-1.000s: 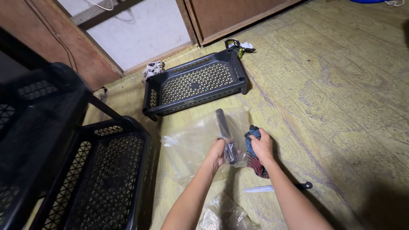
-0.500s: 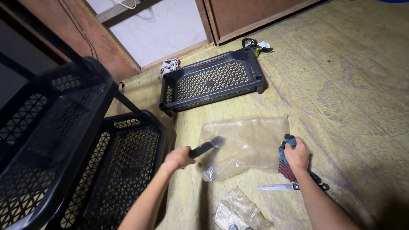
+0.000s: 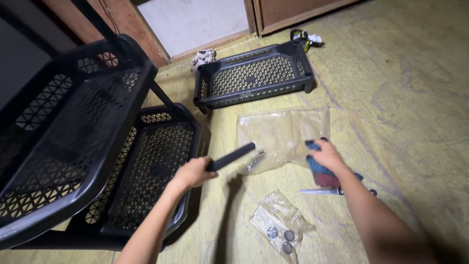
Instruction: The person assembles a black plastic three-tier utility cart. They wipe the metal poles with a cloth, insert the poles into the corner sockets of the stacked baskets, and secure the structure by aligning and pressing the components together.
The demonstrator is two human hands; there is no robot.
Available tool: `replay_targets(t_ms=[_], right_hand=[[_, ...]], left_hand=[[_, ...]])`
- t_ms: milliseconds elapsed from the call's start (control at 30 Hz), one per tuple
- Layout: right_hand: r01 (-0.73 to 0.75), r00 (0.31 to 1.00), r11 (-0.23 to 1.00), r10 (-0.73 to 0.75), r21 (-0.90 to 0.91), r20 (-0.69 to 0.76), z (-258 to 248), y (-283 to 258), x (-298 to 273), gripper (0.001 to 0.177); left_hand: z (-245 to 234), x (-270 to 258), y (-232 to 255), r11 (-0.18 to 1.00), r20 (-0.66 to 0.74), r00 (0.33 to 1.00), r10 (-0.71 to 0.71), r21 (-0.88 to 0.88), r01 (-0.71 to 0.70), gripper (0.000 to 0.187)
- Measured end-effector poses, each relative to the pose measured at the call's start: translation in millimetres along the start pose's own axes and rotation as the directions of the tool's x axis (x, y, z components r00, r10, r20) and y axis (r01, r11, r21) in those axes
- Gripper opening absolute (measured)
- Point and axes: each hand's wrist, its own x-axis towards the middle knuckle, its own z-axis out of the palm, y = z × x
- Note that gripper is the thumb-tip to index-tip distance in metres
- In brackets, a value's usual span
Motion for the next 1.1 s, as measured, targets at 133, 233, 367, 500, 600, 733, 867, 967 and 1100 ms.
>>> replay_targets(t_ms=[133,233,367,500,600,733,867,967,1100], right_hand=[[-0.088,0.967,0.995,0.076,0.039,0.242,13,1,1,0.050],[-0.141,0.982,0.989,0.135,0.039,0.134,3,5,-5,0.054],[-0.355,0.925,0.934,0.344,-0.046,-0.158,-28,10,-15,0.056],[-0.336,0.910,0.902,0.238,-0.270,-0.339,-30,4,-24,0.050],[-0.279,0.943,0.923,0.211,-0.264,-0.259,-13,-2,-13,0.055],[-0.204,0.979,0.905,0.183,-0.373,-0.091,23,-5,-8,0.056],[-0.140,0.990,0.909,0.118,-0.391,-0.080,31,1,-15,0.051],[-0.111,0.994,0.886,0.110,-0.450,-0.029,24,1,-24,0.048],[-0.067,0.976,0.830,0.170,-0.553,0.138,15,-7,-29,0.047]], left_hand=[[11,-7,17,0.997,0.140,0.990,-0.021,-0.072,0.031,0.044],[21,-1,19,0.994,0.104,0.994,0.043,-0.105,-0.032,0.044],[36,20,23,0.970,-0.092,0.982,0.166,-0.166,-0.179,0.047],[63,33,33,0.931,-0.200,0.962,0.188,-0.275,-0.239,0.054],[90,46,47,0.967,-0.071,0.985,0.156,-0.194,-0.167,0.045],[120,54,51,0.993,0.011,0.995,0.095,-0.065,-0.094,0.041],[125,65,49,0.995,0.015,0.998,0.056,-0.080,-0.055,0.040],[121,64,46,0.995,0.028,0.999,0.047,-0.085,-0.044,0.043],[112,52,42,0.993,0.033,0.996,0.078,-0.088,-0.075,0.043]])
